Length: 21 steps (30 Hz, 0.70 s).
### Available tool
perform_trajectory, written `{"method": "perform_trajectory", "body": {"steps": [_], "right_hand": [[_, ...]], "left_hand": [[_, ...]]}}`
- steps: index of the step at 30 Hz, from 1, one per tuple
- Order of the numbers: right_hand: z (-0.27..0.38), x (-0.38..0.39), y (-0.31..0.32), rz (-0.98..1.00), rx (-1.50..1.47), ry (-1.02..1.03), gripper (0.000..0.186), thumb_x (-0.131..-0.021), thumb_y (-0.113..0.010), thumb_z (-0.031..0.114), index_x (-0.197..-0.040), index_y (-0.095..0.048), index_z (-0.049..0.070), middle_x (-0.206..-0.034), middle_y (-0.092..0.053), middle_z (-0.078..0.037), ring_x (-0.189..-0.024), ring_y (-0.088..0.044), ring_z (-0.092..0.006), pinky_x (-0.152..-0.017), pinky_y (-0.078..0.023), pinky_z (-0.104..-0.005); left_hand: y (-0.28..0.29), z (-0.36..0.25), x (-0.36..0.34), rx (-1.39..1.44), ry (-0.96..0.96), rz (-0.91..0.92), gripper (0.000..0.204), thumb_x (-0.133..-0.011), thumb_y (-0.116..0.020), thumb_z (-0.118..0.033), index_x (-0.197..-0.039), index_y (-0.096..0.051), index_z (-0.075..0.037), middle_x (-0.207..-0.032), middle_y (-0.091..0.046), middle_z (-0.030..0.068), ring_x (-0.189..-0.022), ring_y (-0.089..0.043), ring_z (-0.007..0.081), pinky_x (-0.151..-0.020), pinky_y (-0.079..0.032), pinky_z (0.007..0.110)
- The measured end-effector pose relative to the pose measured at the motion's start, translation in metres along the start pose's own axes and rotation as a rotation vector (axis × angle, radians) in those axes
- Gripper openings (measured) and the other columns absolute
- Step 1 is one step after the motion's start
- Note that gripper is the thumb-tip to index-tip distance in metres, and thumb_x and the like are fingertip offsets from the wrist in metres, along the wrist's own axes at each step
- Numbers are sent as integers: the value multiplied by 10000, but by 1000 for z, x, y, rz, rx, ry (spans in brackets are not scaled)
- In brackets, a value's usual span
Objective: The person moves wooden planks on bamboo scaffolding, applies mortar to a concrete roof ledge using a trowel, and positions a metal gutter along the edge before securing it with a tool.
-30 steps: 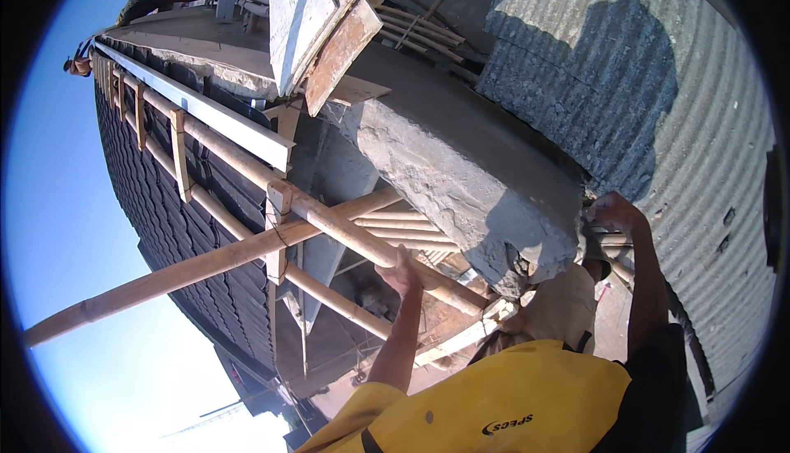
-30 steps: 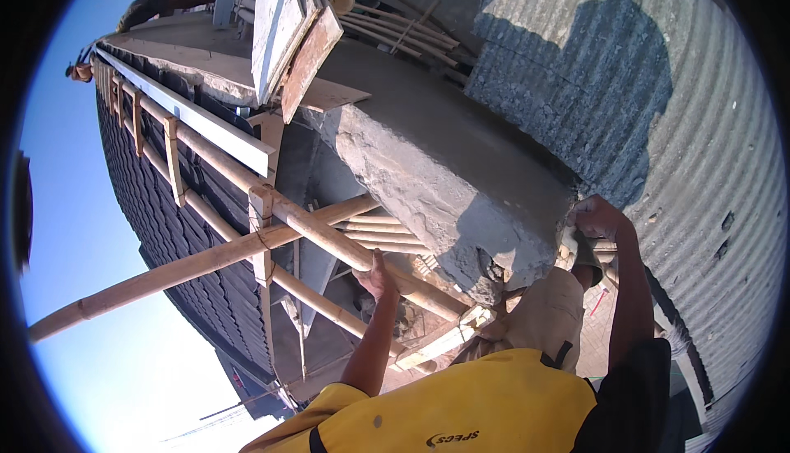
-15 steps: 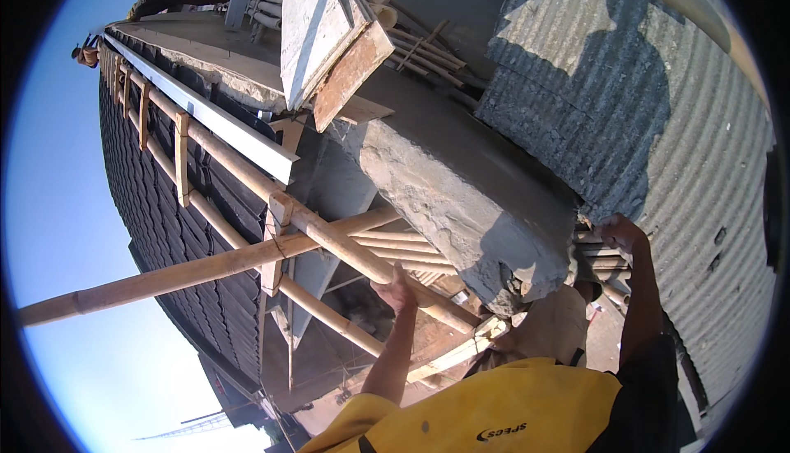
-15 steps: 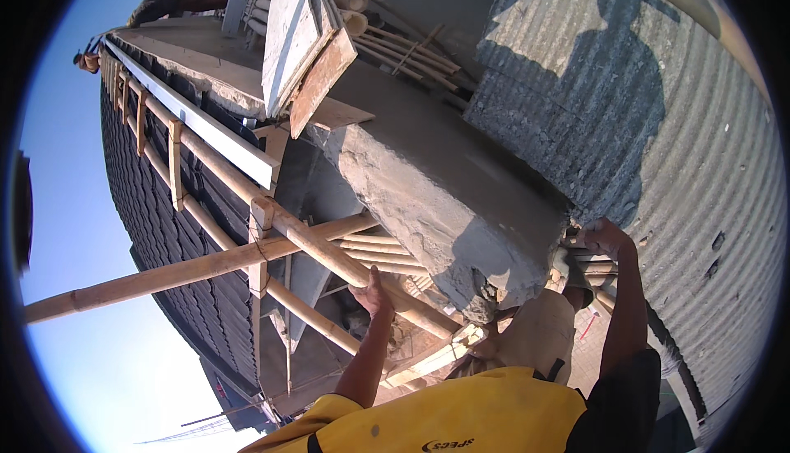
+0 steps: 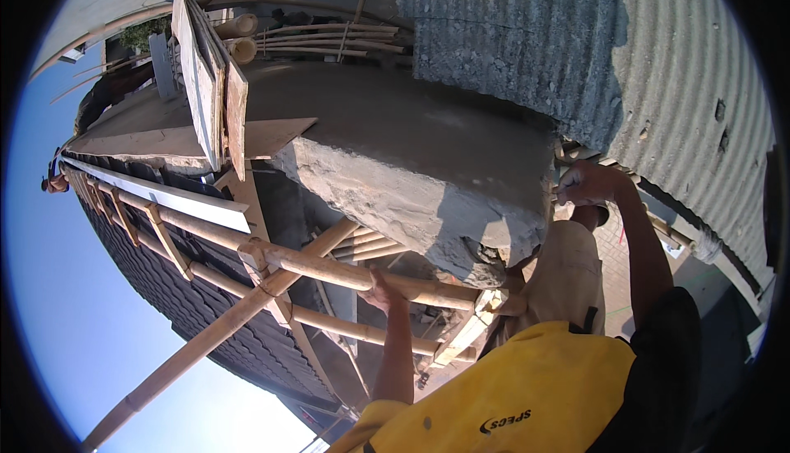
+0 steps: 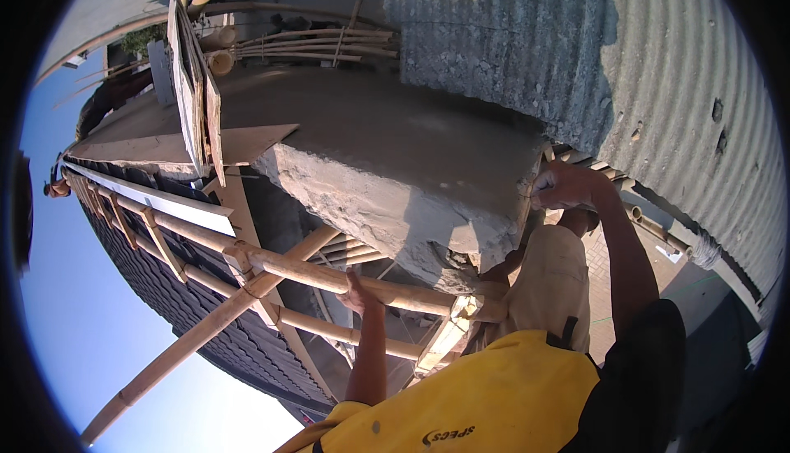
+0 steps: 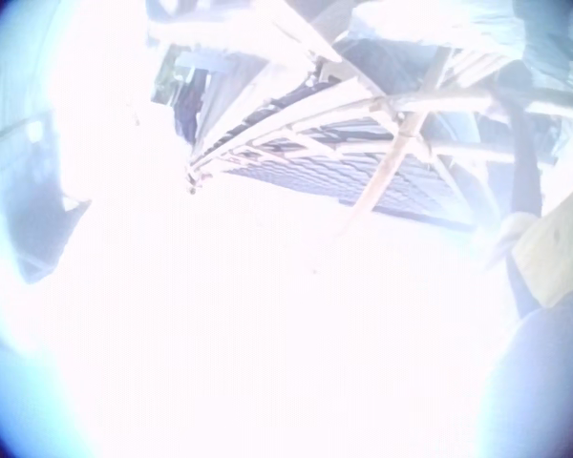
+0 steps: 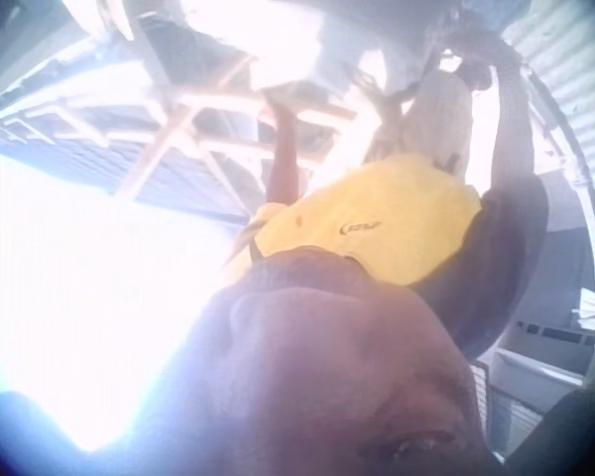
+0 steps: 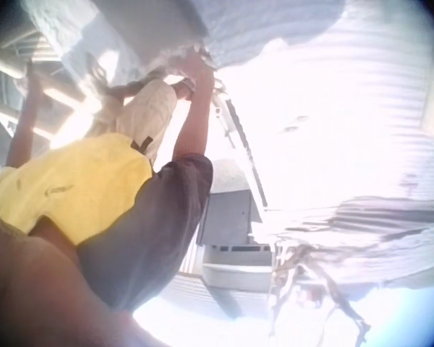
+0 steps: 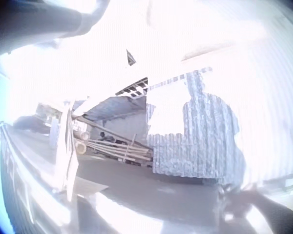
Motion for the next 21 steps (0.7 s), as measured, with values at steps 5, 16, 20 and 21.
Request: {"method": "perform_trajectory", "body": {"steps": [5,16,20,21], "right_hand": [[-91,-97,33,-779,281,256,192,-839,-650,196,-821,-675,7,-716,-668,-102,-656,-647,-231,-579,-495,-381],[-19,-1,-2,110,593,-442,166,-732,-673,180,-811,-654,36,-833,-657,-173,-844,-672,-338,-665,-536,-444],[-16,6,25,-796,636,-12,339,-935,-536,221,-1187,-569,-4,-1112,-608,-224,-1086,-575,-394,-908,-459,-482],[-15,5,28,-809,476,39,376,-945,-533,231,-1231,-550,-12,-1168,-594,-235,-1134,-554,-398,-942,-445,-471]], "left_hand": [[-10,-17,9,-19,45,8,864,-814,-763,-328,-1415,-255,32,-1278,-467,233,-1051,-551,321,-880,-508,463],[-6,1,8,65,46,-68,804,-788,-792,-328,-1342,-330,27,-1122,-546,194,-895,-591,251,-769,-516,388],[7,18,-24,-37,-152,-21,701,-817,-776,-341,-1242,-395,65,-1077,-554,162,-913,-564,237,-822,-470,369],[10,21,-23,-19,-169,-23,694,-817,-774,-350,-1230,-406,69,-1065,-560,165,-916,-563,241,-822,-468,375]]}}
Point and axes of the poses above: each hand's wrist, its own x-axis away from the middle knuckle, its own y-axis out of the back of the hand, z = x × y, the point moved 4 cm from there along -x, towards the middle knuckle
